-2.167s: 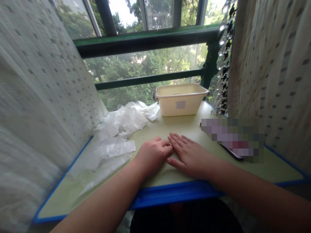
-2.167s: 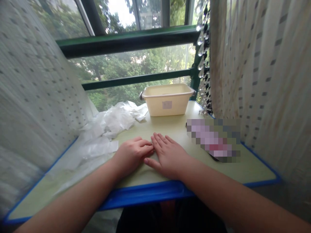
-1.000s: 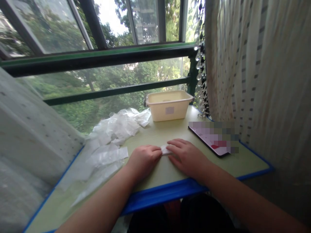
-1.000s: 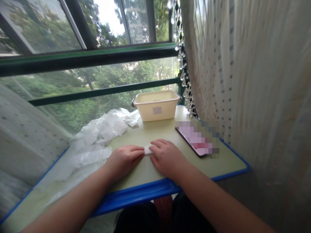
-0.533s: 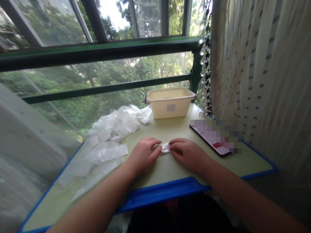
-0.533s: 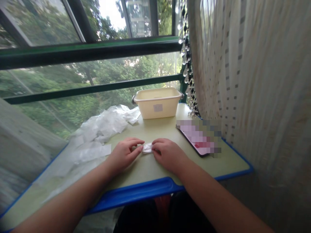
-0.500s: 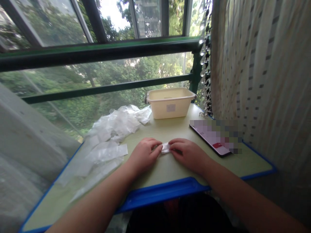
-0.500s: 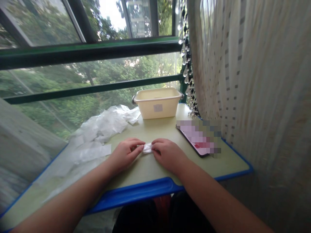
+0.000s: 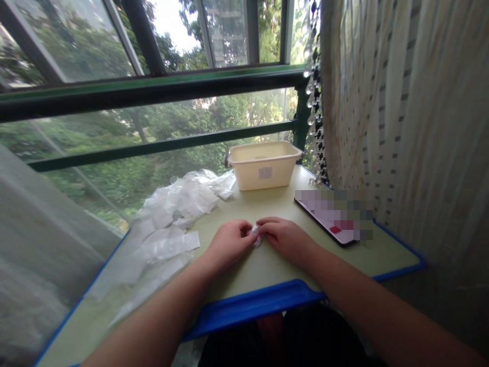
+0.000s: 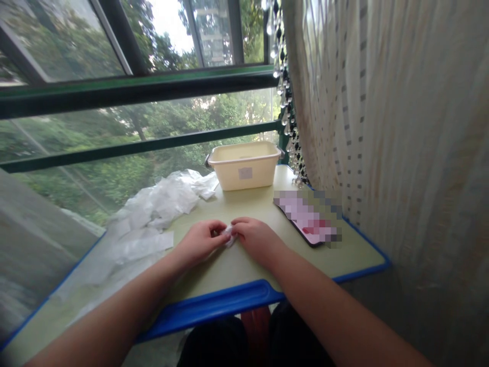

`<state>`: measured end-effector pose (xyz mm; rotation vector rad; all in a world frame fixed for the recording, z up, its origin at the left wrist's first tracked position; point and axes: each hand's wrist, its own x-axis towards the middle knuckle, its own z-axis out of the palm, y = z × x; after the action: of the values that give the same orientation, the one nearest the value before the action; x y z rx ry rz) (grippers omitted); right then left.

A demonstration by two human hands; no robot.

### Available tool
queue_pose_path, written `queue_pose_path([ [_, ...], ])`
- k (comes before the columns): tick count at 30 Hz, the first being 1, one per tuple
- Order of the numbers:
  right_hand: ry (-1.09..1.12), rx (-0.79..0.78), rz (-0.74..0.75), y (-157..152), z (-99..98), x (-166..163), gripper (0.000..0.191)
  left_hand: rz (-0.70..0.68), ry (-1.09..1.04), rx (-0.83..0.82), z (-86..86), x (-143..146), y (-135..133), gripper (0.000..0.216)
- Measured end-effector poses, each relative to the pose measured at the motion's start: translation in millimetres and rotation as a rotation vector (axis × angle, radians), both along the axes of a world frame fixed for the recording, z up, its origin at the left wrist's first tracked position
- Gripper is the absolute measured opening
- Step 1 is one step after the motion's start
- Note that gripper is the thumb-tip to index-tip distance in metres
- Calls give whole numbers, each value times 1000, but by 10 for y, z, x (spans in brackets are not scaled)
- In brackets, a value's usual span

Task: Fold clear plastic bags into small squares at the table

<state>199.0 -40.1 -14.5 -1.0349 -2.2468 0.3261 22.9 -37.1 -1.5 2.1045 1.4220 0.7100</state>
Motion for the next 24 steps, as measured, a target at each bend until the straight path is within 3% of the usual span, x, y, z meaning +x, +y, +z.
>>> queue_pose_path([
  [5,264,-76,-168,-45,57,-54,25,64,-377,-28,-53,-18,74,20],
  [10,477,-360,-36,36,158,-191,29,69,-710,-95,-19,-28,131,28],
  [15,525,-478,26,294,286,-384,24,131,-846,-133,40,-87,166,33],
  [24,507,-544,89,378,226,-366,21,147,-842,-157,57,-255,256,40],
])
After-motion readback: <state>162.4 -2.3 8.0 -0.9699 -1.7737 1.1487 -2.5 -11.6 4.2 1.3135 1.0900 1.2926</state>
